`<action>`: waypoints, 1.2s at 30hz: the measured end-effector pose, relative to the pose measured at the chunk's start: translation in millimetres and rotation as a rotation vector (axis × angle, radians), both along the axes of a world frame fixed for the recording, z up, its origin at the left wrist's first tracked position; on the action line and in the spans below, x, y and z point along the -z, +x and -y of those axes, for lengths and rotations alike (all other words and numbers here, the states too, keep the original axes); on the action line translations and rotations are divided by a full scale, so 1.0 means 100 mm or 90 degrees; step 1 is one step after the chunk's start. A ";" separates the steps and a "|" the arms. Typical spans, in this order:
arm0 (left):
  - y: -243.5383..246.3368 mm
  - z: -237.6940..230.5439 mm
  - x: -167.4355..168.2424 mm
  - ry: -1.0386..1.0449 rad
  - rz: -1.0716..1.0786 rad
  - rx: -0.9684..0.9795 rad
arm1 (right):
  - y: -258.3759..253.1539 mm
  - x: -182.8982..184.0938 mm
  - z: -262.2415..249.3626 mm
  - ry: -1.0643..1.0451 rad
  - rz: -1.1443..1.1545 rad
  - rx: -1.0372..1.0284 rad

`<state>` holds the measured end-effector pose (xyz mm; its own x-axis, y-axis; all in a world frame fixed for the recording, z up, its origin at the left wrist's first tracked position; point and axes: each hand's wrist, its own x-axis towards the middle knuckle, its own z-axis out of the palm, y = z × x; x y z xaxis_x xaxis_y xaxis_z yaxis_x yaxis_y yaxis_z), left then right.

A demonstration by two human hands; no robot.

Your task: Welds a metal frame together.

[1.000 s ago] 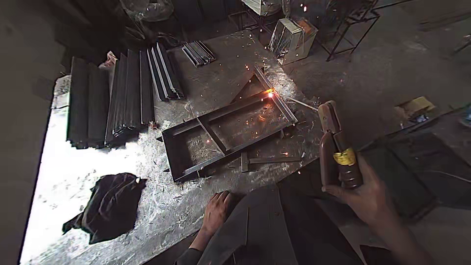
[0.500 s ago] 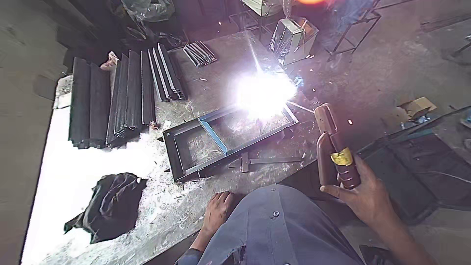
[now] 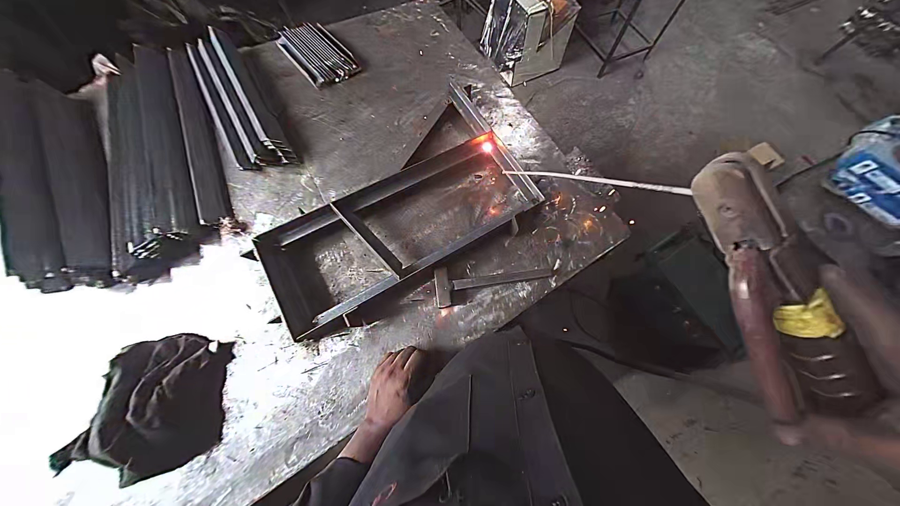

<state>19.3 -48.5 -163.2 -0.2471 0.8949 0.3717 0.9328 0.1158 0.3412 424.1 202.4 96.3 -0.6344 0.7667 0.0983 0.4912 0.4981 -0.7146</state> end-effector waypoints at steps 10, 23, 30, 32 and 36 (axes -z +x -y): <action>-0.02 0.02 0.00 0.005 0.014 0.010 | 0.13 -0.11 0.22 -0.088 -0.013 0.062; -0.01 0.02 -0.03 -0.009 0.033 0.006 | 0.20 -0.12 0.24 -0.082 0.028 0.090; -0.01 0.03 0.00 -0.003 0.028 0.004 | 0.17 -0.08 0.19 -0.092 0.022 0.102; -0.02 0.03 0.03 0.000 0.028 0.004 | 0.16 -0.08 0.17 -0.101 0.012 0.091; -0.02 0.01 0.05 0.010 0.014 -0.001 | 0.18 -0.08 0.16 -0.111 0.005 0.082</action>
